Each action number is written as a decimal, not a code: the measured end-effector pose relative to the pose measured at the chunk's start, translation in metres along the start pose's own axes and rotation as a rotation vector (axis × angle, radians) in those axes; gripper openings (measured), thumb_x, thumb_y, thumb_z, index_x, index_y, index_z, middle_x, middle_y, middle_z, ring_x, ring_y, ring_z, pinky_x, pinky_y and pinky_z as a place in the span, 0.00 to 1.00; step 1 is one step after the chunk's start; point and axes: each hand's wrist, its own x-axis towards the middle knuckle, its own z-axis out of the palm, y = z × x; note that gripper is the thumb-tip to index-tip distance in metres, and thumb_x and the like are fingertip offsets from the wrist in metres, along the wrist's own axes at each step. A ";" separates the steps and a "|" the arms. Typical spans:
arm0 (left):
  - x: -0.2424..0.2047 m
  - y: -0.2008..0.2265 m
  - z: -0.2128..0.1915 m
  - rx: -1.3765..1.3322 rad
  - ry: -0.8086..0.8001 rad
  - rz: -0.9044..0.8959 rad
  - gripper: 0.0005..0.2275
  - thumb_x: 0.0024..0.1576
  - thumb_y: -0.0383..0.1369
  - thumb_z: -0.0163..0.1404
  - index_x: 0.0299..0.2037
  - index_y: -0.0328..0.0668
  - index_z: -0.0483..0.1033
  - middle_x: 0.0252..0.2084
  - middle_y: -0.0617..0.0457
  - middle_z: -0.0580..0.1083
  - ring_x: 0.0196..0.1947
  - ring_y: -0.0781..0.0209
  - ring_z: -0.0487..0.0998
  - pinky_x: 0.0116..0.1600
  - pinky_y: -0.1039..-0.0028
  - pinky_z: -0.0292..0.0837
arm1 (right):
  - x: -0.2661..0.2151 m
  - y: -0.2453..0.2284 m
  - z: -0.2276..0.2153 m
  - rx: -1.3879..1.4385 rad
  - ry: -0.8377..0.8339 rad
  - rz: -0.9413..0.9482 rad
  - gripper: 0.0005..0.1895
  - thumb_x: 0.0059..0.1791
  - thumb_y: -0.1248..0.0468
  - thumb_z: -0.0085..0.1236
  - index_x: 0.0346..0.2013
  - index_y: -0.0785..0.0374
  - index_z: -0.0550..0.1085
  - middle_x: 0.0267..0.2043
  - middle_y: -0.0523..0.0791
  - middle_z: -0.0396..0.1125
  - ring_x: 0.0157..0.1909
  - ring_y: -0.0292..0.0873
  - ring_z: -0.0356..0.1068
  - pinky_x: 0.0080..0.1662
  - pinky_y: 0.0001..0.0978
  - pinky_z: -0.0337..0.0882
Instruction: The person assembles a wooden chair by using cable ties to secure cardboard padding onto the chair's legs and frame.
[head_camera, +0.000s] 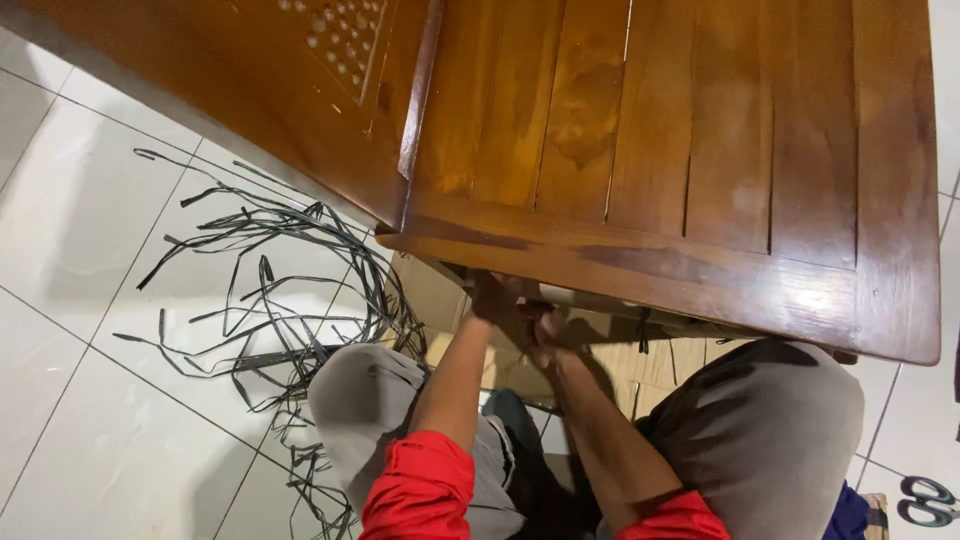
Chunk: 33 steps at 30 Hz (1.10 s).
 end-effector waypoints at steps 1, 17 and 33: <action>0.001 -0.004 -0.003 0.000 0.000 -0.002 0.26 0.66 0.42 0.27 0.67 0.29 0.58 0.70 0.40 0.64 0.54 0.33 0.66 0.48 0.41 0.55 | 0.003 0.002 0.003 -0.002 -0.001 0.000 0.32 0.52 0.39 0.45 0.51 0.66 0.74 0.42 0.50 0.70 0.39 0.43 0.68 0.38 0.35 0.67; 0.000 -0.008 -0.111 -0.444 0.262 -0.041 0.17 0.52 0.40 0.56 0.52 0.55 0.78 0.45 0.50 0.75 0.39 0.45 0.79 0.38 0.54 0.74 | 0.006 0.000 -0.007 -1.214 0.221 -0.357 0.35 0.50 0.31 0.39 0.44 0.54 0.80 0.46 0.53 0.76 0.55 0.58 0.75 0.55 0.56 0.74; -0.046 0.014 -0.209 -1.066 0.059 -0.293 0.13 0.62 0.53 0.50 0.48 0.64 0.81 0.38 0.49 0.79 0.45 0.46 0.82 0.55 0.55 0.76 | -0.059 -0.134 -0.011 -0.958 -0.194 -0.451 0.13 0.50 0.57 0.42 0.32 0.60 0.73 0.28 0.48 0.68 0.29 0.51 0.64 0.36 0.44 0.67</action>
